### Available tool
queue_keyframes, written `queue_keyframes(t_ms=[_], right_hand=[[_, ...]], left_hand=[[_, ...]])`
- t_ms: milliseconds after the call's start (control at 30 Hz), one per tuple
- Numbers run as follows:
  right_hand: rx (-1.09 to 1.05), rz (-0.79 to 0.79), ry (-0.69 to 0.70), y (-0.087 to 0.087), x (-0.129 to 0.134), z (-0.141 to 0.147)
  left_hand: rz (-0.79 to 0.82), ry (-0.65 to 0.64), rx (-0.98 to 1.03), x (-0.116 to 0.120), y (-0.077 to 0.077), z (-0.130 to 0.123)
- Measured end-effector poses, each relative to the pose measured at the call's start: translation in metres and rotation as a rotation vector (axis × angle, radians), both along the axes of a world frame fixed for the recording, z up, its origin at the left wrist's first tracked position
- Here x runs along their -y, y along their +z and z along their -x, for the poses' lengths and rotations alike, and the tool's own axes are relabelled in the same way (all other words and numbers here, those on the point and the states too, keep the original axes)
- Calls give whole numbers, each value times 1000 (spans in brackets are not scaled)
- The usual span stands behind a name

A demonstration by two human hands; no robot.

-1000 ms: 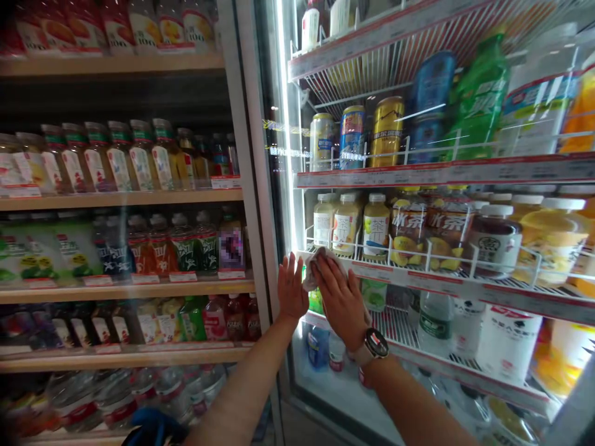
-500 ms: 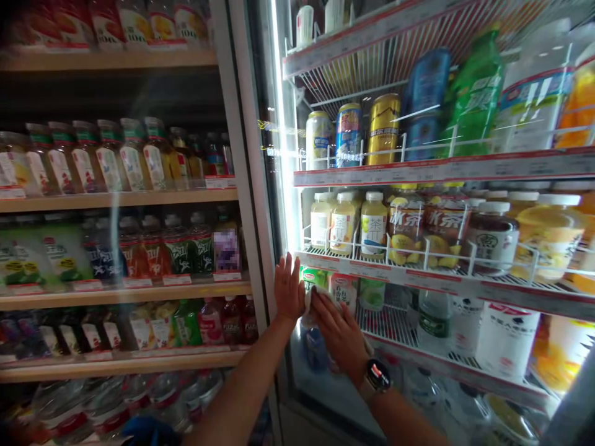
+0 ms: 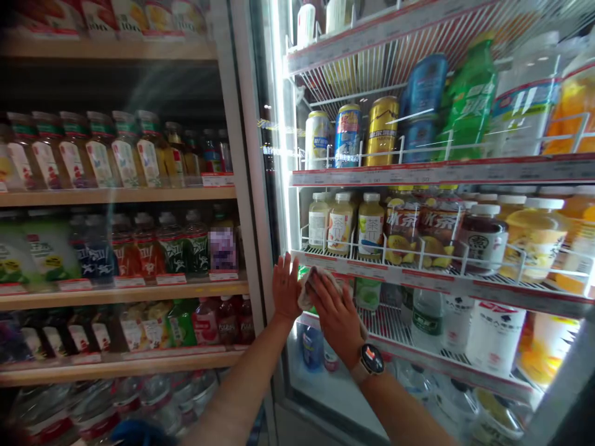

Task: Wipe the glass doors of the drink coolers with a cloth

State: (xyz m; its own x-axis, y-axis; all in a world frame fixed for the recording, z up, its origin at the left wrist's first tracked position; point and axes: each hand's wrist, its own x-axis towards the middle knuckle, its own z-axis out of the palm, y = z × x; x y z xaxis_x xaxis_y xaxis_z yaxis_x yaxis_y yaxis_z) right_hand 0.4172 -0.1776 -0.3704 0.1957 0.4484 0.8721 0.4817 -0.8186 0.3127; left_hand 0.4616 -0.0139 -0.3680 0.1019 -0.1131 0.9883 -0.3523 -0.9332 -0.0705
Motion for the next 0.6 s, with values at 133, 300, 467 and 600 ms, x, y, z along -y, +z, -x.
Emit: queue_keyframes(t_ms=[133,300,467,600], right_hand=[[-17,9,-6,-49,11,7],[-16,24,-17,-35,15,11],[17,-34,-43,51,-1,3],[81,-91,-60,73,-10,-3]], left_hand=[[-6,-2,-6,0,0,1],[-4,-6,-26,0,2,3],[7,-37,2,2,4,3],[13,-36,-12,1,2,2]])
